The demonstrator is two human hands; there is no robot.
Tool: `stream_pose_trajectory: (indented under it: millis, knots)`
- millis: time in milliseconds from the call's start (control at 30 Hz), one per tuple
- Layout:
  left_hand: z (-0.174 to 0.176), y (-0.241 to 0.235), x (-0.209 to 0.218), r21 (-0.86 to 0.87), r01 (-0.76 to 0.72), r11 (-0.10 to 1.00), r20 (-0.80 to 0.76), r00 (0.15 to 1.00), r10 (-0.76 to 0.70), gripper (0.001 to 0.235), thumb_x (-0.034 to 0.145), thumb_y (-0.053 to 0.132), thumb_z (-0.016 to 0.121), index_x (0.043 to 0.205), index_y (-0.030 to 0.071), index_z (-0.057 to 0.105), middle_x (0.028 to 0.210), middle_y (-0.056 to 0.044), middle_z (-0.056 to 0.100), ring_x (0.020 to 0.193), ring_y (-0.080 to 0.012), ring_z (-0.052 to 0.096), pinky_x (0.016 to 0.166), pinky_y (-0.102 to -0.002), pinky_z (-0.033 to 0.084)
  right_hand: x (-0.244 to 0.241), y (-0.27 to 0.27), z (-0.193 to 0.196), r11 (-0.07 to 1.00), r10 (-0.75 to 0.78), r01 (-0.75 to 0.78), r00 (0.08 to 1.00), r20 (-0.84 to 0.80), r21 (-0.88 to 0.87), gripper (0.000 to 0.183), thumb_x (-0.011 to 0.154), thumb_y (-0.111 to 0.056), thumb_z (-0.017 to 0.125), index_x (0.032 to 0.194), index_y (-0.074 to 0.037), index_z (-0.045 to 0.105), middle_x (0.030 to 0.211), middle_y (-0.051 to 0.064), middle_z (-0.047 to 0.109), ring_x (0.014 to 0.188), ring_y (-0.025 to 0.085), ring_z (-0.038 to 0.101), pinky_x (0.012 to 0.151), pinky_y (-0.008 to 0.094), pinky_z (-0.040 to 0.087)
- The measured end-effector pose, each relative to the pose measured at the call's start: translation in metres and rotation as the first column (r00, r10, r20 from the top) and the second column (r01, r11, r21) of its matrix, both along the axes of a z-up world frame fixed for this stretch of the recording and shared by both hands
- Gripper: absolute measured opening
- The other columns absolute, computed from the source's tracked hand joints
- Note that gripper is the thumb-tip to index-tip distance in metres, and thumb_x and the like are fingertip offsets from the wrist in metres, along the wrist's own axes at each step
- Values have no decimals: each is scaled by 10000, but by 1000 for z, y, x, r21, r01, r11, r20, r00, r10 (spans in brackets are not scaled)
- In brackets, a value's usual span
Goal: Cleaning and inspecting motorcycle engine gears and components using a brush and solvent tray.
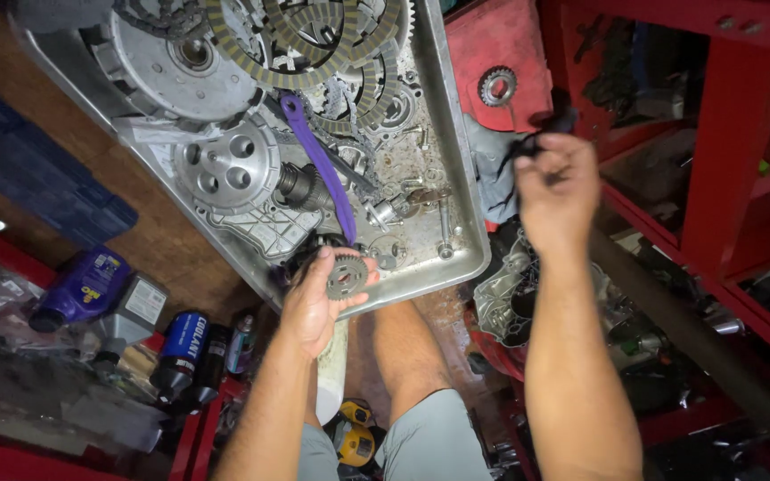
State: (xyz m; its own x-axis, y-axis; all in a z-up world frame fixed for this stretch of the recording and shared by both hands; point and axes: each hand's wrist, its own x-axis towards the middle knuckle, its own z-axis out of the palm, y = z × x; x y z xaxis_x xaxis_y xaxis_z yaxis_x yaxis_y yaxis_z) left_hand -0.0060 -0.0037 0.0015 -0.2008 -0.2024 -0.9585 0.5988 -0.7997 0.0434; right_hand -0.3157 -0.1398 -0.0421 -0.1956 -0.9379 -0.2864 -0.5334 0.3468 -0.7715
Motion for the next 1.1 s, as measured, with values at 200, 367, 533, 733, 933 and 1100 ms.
stream_pose_trajectory:
  millis: [200, 367, 533, 733, 933, 1100]
  knots:
    - [2, 2, -7, -4, 16, 1000, -2, 1000, -16, 519, 1013, 532, 473, 1203, 87, 659, 1201, -252, 741, 1093, -370, 735, 782, -409, 615, 25, -19, -13, 941, 314, -328, 762, -567, 80, 457, 740, -328, 961, 1109, -174, 738, 1007, 70, 581, 956, 335, 563, 849, 454, 452]
    - [1, 12, -6, -23, 21, 1000, -6, 1000, -21, 507, 1010, 524, 489, 1190, 84, 665, 1185, -255, 745, 1083, -358, 741, 769, -403, 624, 22, -23, -26, 931, 356, -222, 733, -579, 291, 389, 729, -367, 976, 978, -247, 703, 1052, -17, 489, 1024, 269, 466, 892, 410, 364]
    - [11, 8, -4, -33, 6, 999, 36, 999, -5, 493, 1013, 474, 513, 1212, 52, 672, 1185, -244, 750, 1110, -347, 732, 851, -484, 605, 0, 1, -29, 996, -75, 61, 967, -244, -64, 204, 868, -138, 892, 951, -124, 706, 837, 52, 589, 780, 197, 567, 746, 304, 451]
    - [10, 13, -8, -88, -20, 996, -16, 1000, 19, 554, 1005, 493, 521, 1296, 37, 643, 1236, -221, 730, 1149, -319, 707, 922, -546, 566, 102, 64, 111, 983, 1, -18, 996, 94, 185, 157, 864, -19, 830, 881, -81, 686, 757, 80, 685, 714, 183, 672, 762, 299, 543]
    - [8, 42, -10, -334, -202, 921, -47, 979, 198, 406, 886, 78, 748, 1257, -21, 616, 1103, -292, 718, 765, -339, 725, 626, -463, 623, 149, 144, 111, 906, 50, -202, 924, 380, 372, 148, 895, -135, 780, 1034, -146, 828, 901, 100, 764, 799, 247, 741, 749, 375, 592]
    - [1, 42, 17, -349, -104, 931, 46, 991, 128, 296, 870, 2, 708, 1153, -19, 623, 950, -315, 732, 842, -369, 767, 761, -459, 642, 136, 163, 108, 890, -72, -30, 976, 205, 455, 197, 871, -154, 793, 1061, -114, 826, 767, 94, 724, 747, 210, 697, 738, 359, 573]
